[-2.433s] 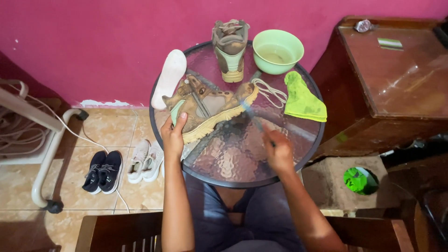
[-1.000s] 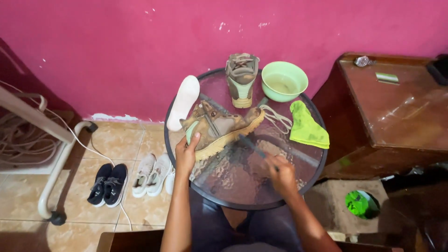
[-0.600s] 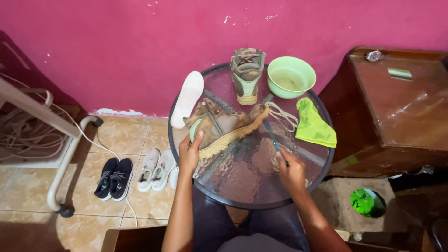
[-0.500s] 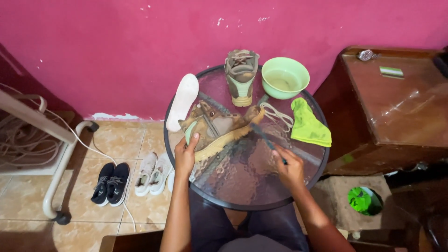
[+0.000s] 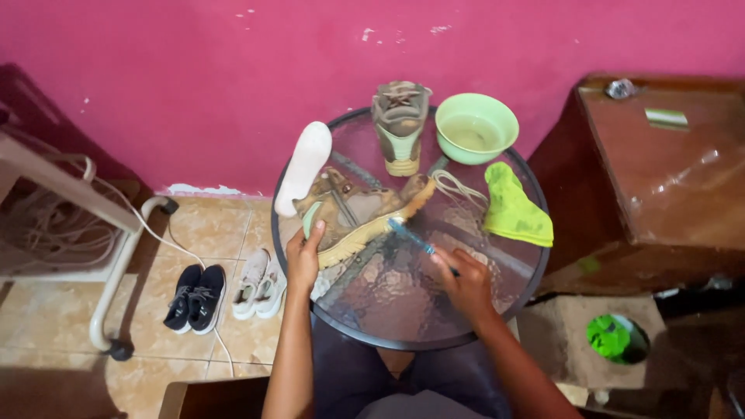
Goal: Cleaning a dirty work boot using a toothbrush and a cloth on a glass table.
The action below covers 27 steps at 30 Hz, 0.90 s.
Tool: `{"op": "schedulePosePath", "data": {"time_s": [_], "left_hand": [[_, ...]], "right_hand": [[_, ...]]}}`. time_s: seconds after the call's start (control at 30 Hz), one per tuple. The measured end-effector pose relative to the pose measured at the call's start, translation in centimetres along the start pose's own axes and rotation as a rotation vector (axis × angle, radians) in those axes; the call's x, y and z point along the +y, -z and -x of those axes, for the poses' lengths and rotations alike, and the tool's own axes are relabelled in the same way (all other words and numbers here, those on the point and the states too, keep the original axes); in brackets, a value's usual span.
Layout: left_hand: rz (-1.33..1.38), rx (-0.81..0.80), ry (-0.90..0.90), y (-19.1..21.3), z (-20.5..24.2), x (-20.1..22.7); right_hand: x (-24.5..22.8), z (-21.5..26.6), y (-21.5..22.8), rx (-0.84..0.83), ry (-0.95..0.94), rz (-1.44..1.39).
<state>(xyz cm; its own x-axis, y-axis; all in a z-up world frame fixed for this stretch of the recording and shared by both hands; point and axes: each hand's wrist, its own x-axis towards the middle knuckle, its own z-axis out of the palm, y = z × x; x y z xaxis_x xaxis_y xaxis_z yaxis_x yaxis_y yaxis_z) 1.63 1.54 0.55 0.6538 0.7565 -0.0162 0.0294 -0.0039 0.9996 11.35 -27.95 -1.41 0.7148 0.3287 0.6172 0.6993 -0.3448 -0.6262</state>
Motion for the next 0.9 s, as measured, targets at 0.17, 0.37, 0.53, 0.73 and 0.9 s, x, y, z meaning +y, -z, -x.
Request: {"op": "schedulePosePath", "data": {"time_s": [0.17,0.37,0.53,0.73,0.9], "left_hand": [[-0.027,-0.007,-0.009,-0.3,0.7,0.9],[-0.010,0.024,-0.016,-0.4,1.1,1.6],[-0.037,0.003,-0.013,-0.7,1.0,1.8],[-0.010,-0.002,-0.022,-0.7,1.0,2.1],[-0.033,0.007,-0.020,-0.8,1.3,2.3]], "right_hand": [[0.3,-0.3,-0.7,-0.016,0.060,-0.043],[2.5,0.0,-1.2,0.044,0.029,-0.013],[2.6,-0.1,-0.7,0.065,0.014,0.003],[3.3,0.1,0.1,-0.043,-0.054,-0.080],[7.1,0.6,-1.0,0.049,-0.162,-0.090]]}}
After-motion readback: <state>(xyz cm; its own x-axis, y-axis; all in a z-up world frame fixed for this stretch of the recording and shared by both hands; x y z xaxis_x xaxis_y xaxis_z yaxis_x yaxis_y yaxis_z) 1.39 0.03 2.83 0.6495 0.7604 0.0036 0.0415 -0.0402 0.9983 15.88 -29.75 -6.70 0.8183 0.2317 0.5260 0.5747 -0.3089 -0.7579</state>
